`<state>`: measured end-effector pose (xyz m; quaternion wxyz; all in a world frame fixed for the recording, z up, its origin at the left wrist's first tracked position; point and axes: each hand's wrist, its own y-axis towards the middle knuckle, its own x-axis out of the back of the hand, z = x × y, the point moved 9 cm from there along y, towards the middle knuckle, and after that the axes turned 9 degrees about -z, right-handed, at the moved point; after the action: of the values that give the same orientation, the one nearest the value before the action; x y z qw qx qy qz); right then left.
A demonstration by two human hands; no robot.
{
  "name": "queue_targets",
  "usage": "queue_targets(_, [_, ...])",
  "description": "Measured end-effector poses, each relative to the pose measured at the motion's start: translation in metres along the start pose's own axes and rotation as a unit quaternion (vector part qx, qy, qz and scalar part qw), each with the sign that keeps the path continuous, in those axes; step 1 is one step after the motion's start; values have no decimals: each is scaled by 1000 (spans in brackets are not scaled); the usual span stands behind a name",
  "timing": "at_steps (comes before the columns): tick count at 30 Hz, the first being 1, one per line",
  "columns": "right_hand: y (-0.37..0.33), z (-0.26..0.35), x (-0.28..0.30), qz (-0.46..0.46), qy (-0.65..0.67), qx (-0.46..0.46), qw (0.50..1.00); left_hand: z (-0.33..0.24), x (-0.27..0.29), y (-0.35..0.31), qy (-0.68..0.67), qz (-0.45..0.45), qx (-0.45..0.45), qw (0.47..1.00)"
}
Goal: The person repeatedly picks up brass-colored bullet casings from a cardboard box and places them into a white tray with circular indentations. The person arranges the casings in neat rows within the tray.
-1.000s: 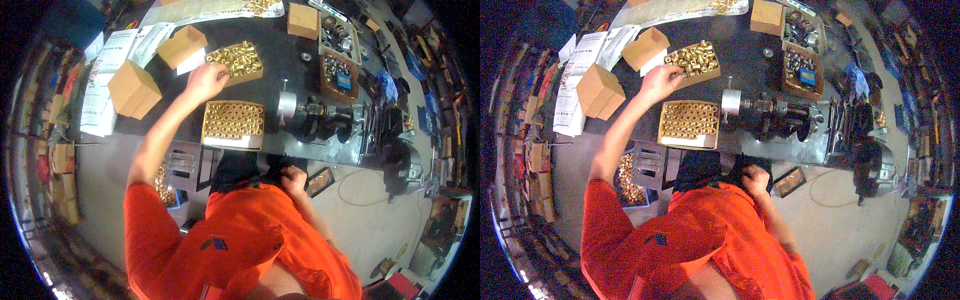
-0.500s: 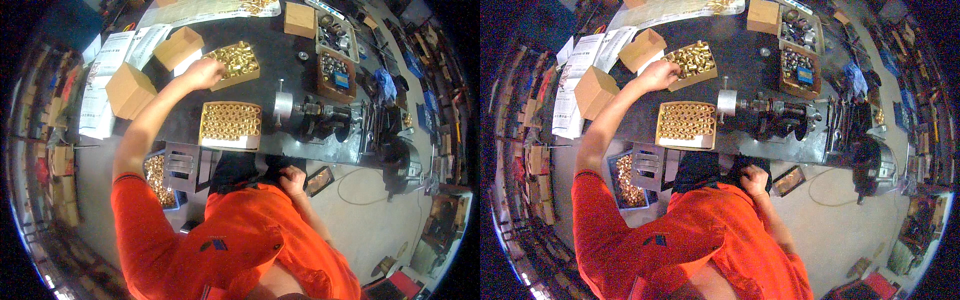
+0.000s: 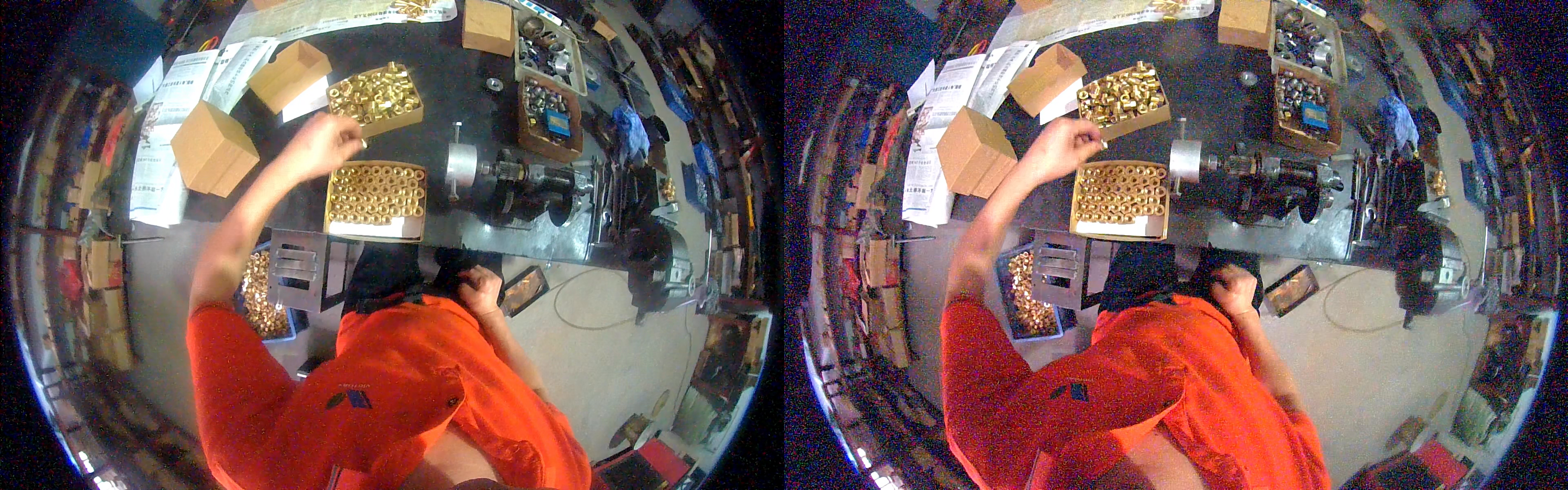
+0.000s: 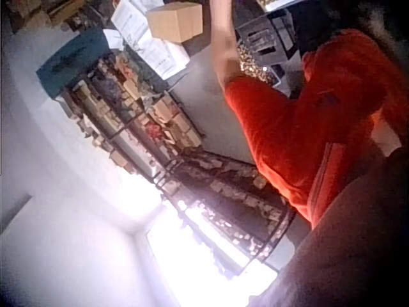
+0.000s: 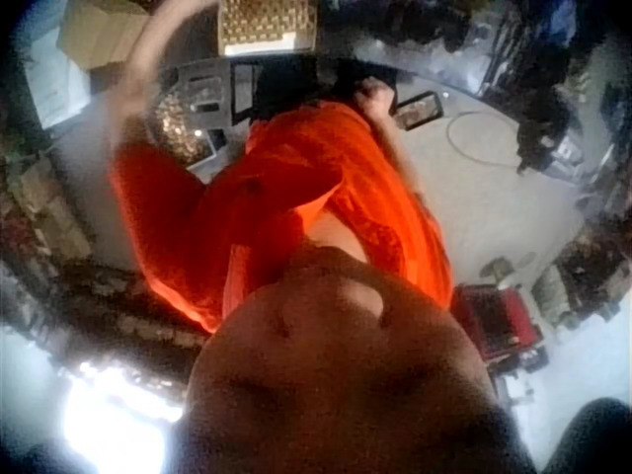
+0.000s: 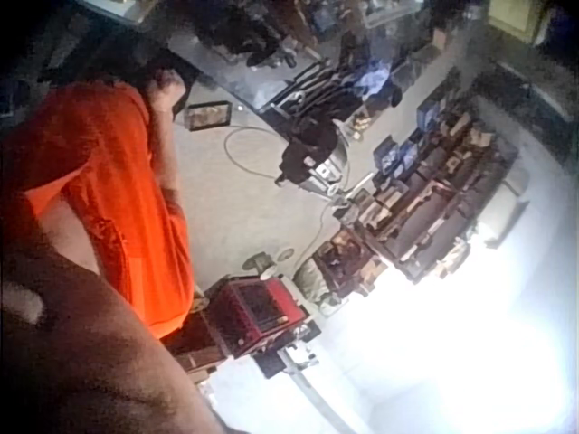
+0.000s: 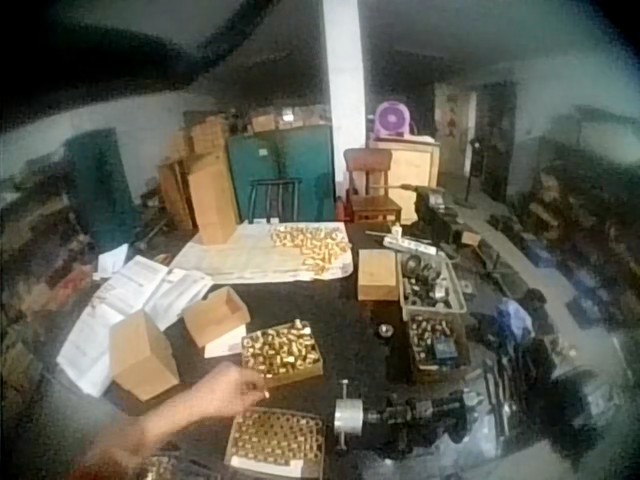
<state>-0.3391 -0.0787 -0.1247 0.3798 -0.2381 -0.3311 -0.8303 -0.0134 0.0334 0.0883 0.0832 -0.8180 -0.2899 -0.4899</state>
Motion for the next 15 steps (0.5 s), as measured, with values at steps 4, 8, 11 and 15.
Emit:
queue_targets(4, [2,3,1,15,-3,-11,1000,-50,-28,-43,-9,44,-153,987])
queue_targets(8, [2,6,4,9,-16,-1,1000,-75,-63,-82,41,77,-197,977])
queue_targets(11, [1,3,1,10,-19,6,1000,-80,-76,-91,27,25,-225,974])
queue_targets(15, [0,1,1,3,-16,15,1000,-75,-87,-90,38,11,-219,975])
